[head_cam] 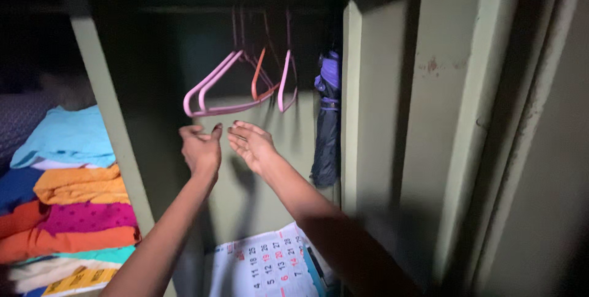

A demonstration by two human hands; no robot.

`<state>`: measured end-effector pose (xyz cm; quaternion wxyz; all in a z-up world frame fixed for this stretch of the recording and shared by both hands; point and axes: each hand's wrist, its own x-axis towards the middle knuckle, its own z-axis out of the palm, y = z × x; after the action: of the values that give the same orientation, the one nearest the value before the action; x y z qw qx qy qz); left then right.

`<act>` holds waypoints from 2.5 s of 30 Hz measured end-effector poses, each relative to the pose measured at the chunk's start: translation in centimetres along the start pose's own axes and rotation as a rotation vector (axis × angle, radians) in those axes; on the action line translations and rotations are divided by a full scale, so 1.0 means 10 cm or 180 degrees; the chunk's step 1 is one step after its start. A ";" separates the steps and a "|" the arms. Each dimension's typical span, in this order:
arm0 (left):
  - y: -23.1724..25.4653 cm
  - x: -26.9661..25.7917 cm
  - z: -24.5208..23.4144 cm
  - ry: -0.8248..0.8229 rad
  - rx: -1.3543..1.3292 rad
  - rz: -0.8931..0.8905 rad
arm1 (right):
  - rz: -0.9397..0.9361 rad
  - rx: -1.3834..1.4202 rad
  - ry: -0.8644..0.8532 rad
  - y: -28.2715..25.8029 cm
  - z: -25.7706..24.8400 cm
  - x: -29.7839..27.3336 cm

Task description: The person organizes plastic hangers by removing them from a metal cabinet and stacking them on a green stool.

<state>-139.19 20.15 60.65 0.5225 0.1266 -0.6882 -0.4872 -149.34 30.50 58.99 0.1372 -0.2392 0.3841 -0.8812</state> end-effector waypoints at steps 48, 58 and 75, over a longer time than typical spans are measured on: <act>0.97 -0.28 -0.95 0.0439 -0.1026 0.1451 | -0.0073 0.1219 -0.1291 0.19 0.98 0.20; 1.04 -0.02 -1.33 -0.0147 -0.1051 0.1847 | 0.0155 0.1276 -0.1527 0.32 1.22 0.49; -0.04 -0.54 -1.93 -0.0190 -0.2261 0.0446 | 0.0567 0.1454 -0.0554 1.14 0.51 -0.27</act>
<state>-120.76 13.25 56.73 0.5457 -0.1246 -0.4979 -0.6624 -143.65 20.89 52.67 0.2972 -0.2422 0.1814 -0.9056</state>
